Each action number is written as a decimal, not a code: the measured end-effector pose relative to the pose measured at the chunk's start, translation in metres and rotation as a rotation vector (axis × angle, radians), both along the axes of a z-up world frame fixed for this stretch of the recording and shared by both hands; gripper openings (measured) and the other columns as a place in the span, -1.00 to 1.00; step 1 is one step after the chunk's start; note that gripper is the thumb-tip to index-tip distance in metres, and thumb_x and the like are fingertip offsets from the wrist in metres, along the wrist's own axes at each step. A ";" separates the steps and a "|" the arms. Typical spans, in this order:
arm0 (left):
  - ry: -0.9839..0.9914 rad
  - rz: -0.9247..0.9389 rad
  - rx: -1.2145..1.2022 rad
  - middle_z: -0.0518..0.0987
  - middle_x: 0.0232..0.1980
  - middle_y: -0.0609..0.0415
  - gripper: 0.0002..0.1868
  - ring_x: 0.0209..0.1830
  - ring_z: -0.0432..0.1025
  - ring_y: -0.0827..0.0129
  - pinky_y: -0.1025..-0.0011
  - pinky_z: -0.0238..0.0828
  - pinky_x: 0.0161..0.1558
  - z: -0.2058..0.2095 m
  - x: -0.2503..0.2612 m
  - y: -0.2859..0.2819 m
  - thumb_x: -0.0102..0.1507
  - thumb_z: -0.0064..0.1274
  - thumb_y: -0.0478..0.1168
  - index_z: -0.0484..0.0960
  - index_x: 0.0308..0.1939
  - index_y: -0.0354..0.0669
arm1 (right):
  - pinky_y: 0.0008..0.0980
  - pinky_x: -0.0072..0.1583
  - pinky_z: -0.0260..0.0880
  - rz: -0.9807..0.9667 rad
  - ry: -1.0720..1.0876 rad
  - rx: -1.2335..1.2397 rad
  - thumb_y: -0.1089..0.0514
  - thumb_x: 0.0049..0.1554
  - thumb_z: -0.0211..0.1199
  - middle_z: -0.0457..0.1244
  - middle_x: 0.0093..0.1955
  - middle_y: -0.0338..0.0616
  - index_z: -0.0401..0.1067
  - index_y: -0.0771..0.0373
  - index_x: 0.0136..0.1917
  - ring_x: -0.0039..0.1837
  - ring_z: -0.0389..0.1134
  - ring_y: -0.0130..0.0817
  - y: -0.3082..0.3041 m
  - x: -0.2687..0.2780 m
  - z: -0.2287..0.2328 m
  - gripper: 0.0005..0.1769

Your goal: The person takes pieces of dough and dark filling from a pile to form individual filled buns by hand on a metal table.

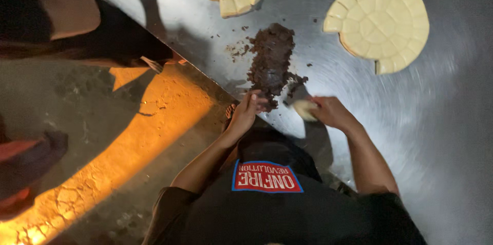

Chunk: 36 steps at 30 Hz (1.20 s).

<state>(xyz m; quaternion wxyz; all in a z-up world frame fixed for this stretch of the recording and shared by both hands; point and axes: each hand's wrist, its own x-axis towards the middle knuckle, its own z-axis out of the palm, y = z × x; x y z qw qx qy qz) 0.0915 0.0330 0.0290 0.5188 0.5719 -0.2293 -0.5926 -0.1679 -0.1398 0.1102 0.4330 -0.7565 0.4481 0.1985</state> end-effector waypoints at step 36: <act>-0.574 -0.721 0.062 0.58 -0.20 -0.05 -0.66 -0.25 0.47 0.23 0.22 0.45 -0.20 -0.020 -0.088 -0.194 0.41 0.03 -0.08 0.52 0.12 -0.26 | -0.32 0.15 0.46 -0.663 -0.589 -0.322 0.27 0.17 0.31 0.37 0.23 0.02 0.41 0.32 0.33 0.17 0.44 -0.24 0.033 -0.095 -0.003 -0.55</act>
